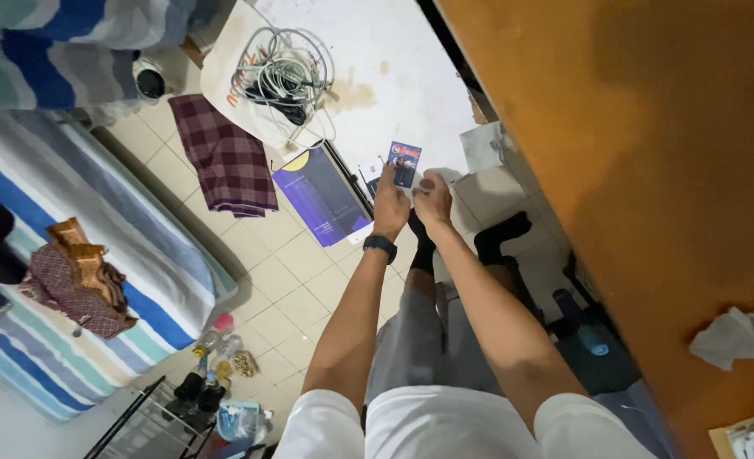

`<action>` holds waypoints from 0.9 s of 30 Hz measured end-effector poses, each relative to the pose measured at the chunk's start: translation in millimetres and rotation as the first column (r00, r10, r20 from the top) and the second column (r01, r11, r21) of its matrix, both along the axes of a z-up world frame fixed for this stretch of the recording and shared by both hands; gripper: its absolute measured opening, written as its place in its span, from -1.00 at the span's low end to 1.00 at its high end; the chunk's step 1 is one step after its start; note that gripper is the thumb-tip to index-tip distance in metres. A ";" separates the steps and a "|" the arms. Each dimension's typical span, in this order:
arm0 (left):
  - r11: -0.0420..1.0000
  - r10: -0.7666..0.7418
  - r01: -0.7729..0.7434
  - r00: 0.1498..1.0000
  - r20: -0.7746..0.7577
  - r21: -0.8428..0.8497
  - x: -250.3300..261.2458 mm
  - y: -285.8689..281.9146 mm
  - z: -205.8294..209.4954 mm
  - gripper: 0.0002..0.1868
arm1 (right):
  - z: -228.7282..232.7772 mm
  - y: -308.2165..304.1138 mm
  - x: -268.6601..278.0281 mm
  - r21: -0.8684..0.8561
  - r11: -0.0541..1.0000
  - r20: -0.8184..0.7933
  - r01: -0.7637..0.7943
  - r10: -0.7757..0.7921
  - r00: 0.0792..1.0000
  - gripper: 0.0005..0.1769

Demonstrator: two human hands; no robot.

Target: Peeling small adhesive stickers from cards and applying them to objects on a desk

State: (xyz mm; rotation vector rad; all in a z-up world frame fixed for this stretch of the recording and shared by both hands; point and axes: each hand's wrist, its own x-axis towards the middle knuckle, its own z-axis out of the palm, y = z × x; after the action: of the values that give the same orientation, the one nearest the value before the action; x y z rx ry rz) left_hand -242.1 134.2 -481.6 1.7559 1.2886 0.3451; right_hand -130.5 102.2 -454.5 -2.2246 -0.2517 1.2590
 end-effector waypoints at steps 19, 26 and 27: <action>0.907 0.212 -0.180 0.976 0.042 -0.379 -13.2 25.0 54.7 -0.41 | -0.4 19.3 -16.5 -0.007 0.995 0.227 -0.098 0.098 0.969 -0.78; 0.692 0.530 -0.255 0.814 0.237 -0.675 -1.8 15.9 183.3 -0.58 | 145.8 -32.2 6.7 0.326 0.945 -0.117 -0.030 0.072 0.991 -0.89; 0.558 0.626 -0.203 0.740 0.247 -0.805 7.7 13.8 216.2 -0.66 | 175.7 -41.8 10.8 0.359 0.933 -0.214 -0.015 0.098 0.972 -0.92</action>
State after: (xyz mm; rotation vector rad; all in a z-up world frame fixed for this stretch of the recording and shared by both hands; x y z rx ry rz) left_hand -234.4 148.0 -265.4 0.5479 1.1959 0.4499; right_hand -119.8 60.5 -278.8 -1.7605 -0.4206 1.3664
